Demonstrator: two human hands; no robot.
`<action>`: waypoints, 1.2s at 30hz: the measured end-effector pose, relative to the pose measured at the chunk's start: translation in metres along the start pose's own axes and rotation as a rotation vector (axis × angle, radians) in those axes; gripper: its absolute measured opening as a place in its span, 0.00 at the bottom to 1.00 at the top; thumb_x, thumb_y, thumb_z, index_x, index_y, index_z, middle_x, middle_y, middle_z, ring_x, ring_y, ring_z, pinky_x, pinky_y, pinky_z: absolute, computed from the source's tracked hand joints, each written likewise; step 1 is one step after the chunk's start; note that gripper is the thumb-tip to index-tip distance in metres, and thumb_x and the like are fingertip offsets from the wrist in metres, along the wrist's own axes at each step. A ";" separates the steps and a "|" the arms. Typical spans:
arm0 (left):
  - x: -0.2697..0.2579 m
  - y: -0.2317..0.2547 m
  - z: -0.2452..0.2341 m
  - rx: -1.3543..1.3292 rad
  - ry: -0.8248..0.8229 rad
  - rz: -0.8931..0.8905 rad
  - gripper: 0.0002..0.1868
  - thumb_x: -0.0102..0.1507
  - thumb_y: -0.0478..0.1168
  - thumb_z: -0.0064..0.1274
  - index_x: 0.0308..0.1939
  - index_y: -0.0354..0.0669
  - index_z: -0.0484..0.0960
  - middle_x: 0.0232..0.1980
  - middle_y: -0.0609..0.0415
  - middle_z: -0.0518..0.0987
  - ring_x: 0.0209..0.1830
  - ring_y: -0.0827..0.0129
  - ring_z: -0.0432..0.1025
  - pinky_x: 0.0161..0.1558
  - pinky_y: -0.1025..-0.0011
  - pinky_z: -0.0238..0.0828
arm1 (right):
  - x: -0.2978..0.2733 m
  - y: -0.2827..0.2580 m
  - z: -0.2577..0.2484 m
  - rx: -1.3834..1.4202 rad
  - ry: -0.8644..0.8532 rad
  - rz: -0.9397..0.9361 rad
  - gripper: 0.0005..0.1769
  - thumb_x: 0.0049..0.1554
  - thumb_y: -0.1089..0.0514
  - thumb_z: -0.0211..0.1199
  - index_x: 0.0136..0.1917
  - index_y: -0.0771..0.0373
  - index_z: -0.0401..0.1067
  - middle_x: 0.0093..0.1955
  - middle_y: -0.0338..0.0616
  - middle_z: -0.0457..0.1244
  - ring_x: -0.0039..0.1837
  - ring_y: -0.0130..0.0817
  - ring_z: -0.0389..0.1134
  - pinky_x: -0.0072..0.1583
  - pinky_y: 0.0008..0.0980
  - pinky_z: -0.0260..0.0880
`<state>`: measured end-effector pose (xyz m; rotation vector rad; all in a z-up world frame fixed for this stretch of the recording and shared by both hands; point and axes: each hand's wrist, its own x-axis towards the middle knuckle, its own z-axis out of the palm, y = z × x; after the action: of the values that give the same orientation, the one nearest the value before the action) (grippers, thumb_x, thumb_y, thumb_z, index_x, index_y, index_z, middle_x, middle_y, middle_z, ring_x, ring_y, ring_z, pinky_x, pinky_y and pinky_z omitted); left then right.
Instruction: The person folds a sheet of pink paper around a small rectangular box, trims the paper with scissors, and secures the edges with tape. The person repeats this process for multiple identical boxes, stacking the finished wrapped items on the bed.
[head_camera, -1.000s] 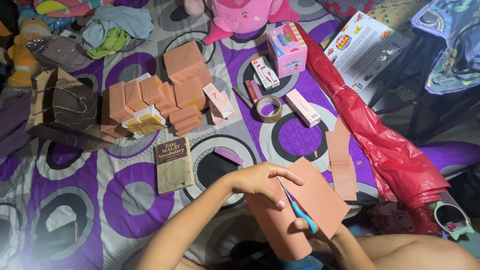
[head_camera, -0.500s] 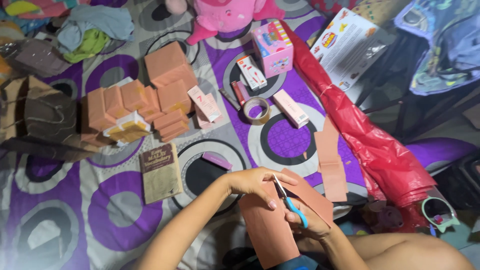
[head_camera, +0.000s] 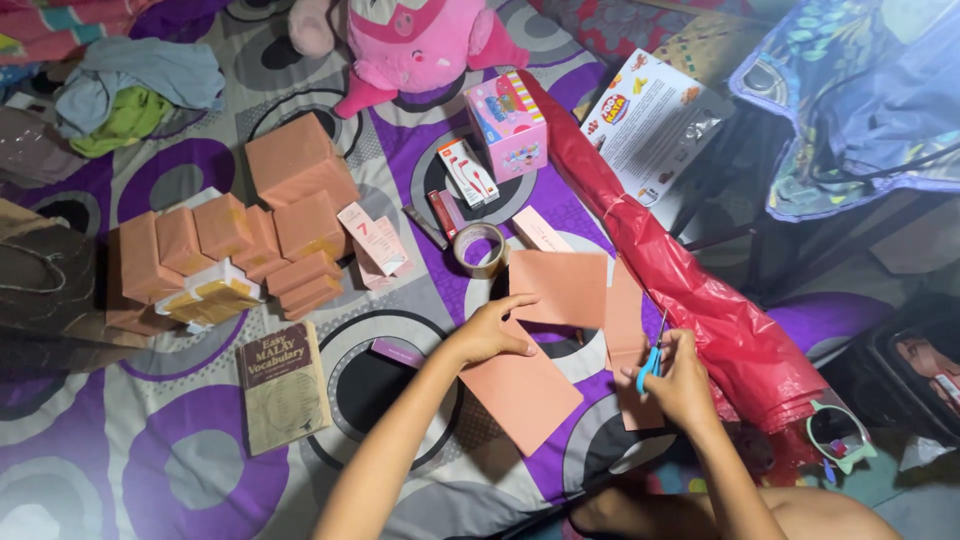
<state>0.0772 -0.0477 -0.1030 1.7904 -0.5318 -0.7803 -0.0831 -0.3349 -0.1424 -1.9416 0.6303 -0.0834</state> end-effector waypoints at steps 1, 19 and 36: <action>0.000 -0.008 0.001 -0.003 0.026 -0.002 0.50 0.47 0.33 0.71 0.74 0.45 0.69 0.73 0.44 0.72 0.76 0.56 0.61 0.68 0.62 0.65 | 0.008 0.005 0.004 -0.118 0.048 -0.081 0.39 0.37 0.50 0.80 0.53 0.63 0.60 0.40 0.48 0.63 0.40 0.41 0.67 0.43 0.41 0.69; -0.115 -0.093 -0.044 0.422 0.745 0.210 0.23 0.55 0.27 0.58 0.53 0.45 0.80 0.52 0.50 0.82 0.55 0.55 0.76 0.57 0.63 0.73 | 0.071 -0.005 0.007 -0.716 -0.160 -0.162 0.25 0.44 0.43 0.79 0.45 0.64 0.76 0.39 0.53 0.70 0.43 0.49 0.73 0.47 0.45 0.72; -0.147 -0.065 0.020 0.627 0.494 0.452 0.19 0.51 0.39 0.67 0.45 0.45 0.82 0.49 0.53 0.80 0.55 0.56 0.71 0.63 0.56 0.62 | -0.129 -0.053 0.129 -0.367 0.064 -0.734 0.27 0.47 0.55 0.73 0.57 0.66 0.70 0.56 0.54 0.64 0.53 0.55 0.67 0.52 0.47 0.66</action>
<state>-0.0395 0.0613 -0.1314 2.2088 -0.8607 0.1767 -0.1304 -0.1512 -0.1269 -2.4495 -0.0666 -0.5181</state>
